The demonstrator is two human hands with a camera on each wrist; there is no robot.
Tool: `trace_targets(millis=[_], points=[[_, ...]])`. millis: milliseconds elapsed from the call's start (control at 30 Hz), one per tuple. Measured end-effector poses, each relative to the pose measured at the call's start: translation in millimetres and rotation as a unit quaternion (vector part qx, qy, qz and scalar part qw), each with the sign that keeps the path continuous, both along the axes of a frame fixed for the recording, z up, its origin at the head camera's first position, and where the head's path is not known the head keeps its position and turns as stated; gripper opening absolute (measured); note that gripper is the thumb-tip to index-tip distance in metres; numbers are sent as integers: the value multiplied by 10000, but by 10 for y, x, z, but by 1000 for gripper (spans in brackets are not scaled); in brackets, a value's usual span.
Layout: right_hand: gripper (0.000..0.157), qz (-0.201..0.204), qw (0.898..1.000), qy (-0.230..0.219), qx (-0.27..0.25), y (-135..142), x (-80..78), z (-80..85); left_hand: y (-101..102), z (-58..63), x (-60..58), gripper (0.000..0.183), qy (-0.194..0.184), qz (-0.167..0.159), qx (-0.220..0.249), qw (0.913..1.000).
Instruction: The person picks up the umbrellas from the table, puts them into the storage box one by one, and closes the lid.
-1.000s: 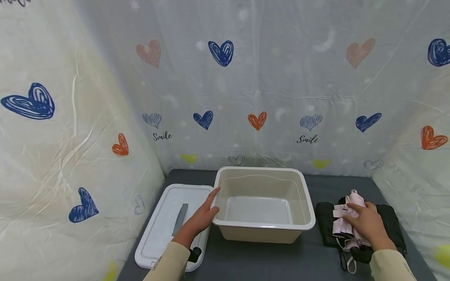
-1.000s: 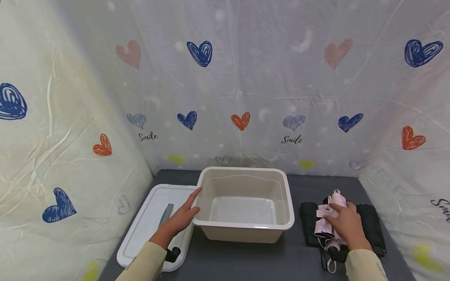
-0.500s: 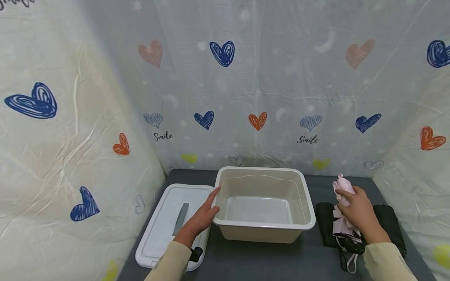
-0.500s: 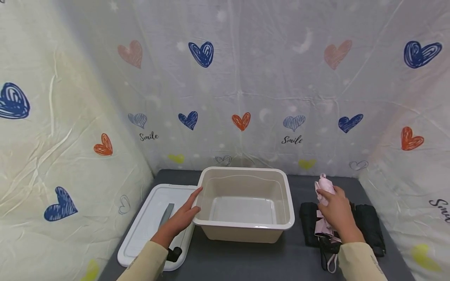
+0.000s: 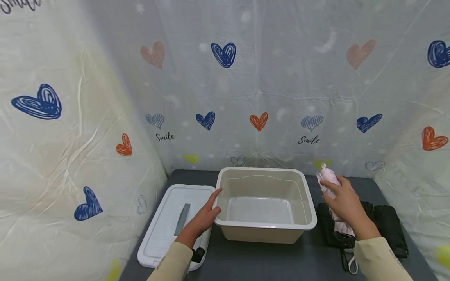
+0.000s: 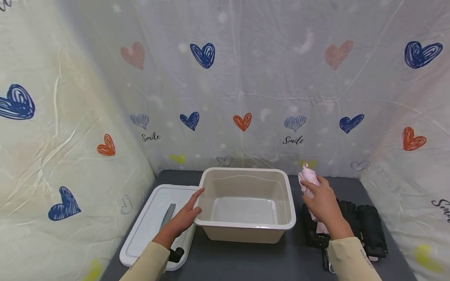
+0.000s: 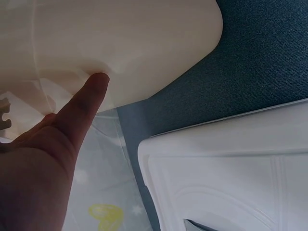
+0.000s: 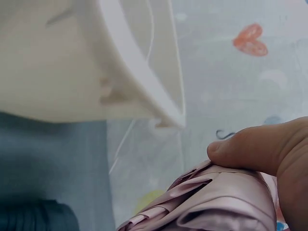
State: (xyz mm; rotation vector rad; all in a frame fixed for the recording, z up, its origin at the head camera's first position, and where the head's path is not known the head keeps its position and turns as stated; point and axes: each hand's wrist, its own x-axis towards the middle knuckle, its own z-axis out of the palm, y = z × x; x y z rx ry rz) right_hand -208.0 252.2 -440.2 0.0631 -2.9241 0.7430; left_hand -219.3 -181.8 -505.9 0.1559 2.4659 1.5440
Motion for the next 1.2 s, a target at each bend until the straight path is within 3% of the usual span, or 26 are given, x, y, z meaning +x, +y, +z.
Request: trace_targets(millis=[533,767,967,1200], points=[[48,338,9993,174,-22,-375,-97,165,-17,-36,-27,66,15,-35,16,10000],[47,682,9971,346,31,-569,-129,180,72,227,136,67,-22,5,83,10000],[46,930,9942,535,26,-708,-180,150,32,8,21,67,37,14,21,10000],[42,1214,9907,610,-57,-903,-244,117,-2,-35,-4,67,83,7,6,10000]])
